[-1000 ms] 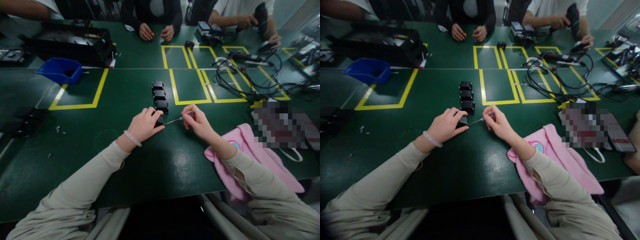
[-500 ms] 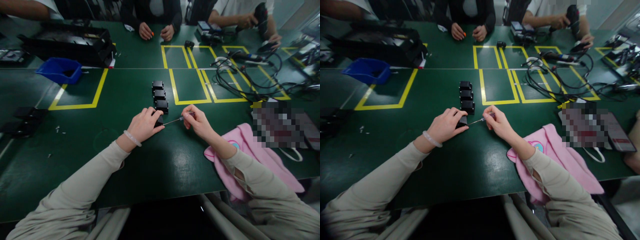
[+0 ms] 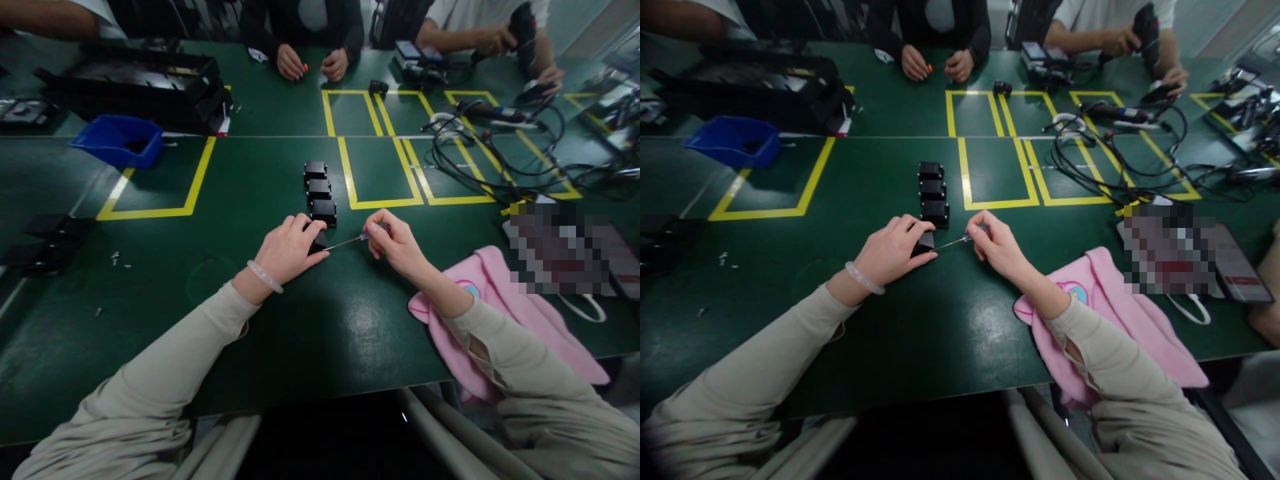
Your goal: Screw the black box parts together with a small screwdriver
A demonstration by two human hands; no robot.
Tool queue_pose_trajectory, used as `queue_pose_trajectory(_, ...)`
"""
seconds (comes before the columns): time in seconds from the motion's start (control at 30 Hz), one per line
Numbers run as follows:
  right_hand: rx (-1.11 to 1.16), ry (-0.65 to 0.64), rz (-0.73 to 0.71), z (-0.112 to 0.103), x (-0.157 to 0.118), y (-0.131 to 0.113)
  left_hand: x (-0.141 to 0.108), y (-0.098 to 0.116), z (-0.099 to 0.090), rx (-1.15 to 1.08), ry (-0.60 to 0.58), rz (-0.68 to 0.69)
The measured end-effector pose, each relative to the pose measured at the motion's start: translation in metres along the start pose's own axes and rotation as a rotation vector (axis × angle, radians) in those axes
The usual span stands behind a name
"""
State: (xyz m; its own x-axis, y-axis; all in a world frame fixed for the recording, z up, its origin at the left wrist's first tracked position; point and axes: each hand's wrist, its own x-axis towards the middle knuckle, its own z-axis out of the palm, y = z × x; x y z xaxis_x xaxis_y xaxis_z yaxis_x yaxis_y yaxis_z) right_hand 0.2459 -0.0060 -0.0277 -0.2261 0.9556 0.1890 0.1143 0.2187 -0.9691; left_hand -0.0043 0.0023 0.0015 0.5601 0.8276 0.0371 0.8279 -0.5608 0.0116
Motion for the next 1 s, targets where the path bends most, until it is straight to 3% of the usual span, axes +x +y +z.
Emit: queue_pose_trajectory(1.0, 0.042, 0.016, 0.0, 0.0008, 0.0, -0.0001, 0.0001, 0.0002, -0.0003, -0.006, 0.001, 0.0)
